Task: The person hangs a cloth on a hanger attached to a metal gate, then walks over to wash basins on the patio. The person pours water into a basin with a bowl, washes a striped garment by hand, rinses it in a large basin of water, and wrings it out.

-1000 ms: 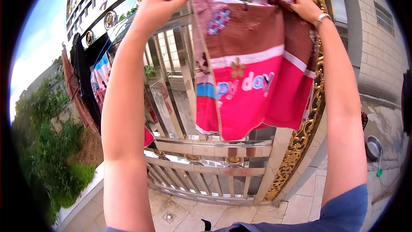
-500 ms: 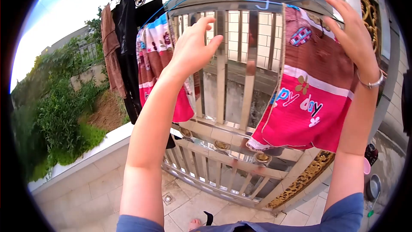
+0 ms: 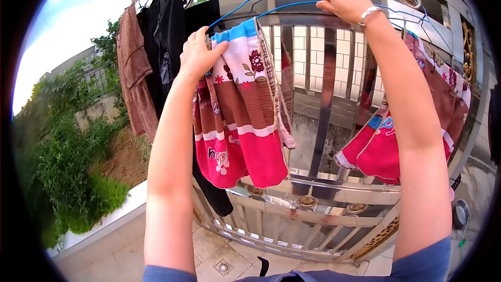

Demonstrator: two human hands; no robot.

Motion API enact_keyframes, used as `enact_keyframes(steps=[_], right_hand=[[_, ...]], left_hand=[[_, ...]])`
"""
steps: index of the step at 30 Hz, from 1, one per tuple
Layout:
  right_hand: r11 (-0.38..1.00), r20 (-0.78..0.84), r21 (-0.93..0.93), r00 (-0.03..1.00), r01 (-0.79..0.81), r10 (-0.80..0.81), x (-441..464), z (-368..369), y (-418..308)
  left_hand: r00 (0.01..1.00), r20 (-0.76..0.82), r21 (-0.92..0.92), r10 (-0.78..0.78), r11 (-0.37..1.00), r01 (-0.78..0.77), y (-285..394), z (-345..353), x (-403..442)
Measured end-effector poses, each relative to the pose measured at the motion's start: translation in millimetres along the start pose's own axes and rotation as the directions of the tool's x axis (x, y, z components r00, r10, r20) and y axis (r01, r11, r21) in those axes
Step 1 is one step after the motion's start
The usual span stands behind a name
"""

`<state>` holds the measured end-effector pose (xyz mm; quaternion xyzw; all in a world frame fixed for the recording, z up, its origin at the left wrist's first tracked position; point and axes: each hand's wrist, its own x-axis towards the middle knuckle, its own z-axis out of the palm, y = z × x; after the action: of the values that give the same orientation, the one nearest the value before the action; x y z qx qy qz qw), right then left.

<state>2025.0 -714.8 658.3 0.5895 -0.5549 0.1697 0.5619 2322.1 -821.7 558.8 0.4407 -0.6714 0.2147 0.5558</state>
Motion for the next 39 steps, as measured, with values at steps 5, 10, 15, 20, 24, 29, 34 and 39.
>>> enact_keyframes(steps=[5, 10, 15, 20, 24, 29, 34, 39], right_hand=[[1.000, -0.275, 0.013, 0.962, 0.002, 0.002, 0, 4, -8], [0.994, -0.330, 0.107, 0.944, 0.016, 0.020, 7, 9, -9], [0.903, -0.031, 0.429, 1.000, 0.012, 0.001, 2, 48, 9], [0.914, -0.077, 0.405, 0.997, 0.004, 0.029, -2, 41, -13], [0.887, 0.015, 0.461, 1.000, -0.029, 0.026, -1, 52, -22], [0.709, -0.101, 0.697, 0.964, -0.107, 0.245, 32, 18, -28], [0.883, 0.066, 0.443, 0.988, -0.153, 0.138, 117, 18, -64], [0.841, 0.122, 0.387, 0.925, -0.377, 0.359, 135, -14, -121]], left_hand=[[0.999, -0.027, -0.166, 0.045, 0.985, -0.049, -30, 13, 19], [0.997, -0.080, -0.349, -0.017, 0.937, -0.013, -39, 2, 42], [0.967, -0.214, -0.200, 0.139, 0.963, -0.183, -31, -32, 42], [0.961, -0.200, -0.229, 0.190, 0.945, -0.235, -36, -33, 47], [0.952, -0.224, -0.158, 0.208, 0.956, -0.246, -38, -35, 49], [0.940, -0.214, -0.112, 0.267, 0.949, -0.295, -40, -44, 55], [0.920, -0.214, 0.019, 0.327, 0.943, -0.331, -20, -60, 47], [0.925, -0.222, -0.128, 0.307, 0.932, -0.340, -20, -64, 54]])
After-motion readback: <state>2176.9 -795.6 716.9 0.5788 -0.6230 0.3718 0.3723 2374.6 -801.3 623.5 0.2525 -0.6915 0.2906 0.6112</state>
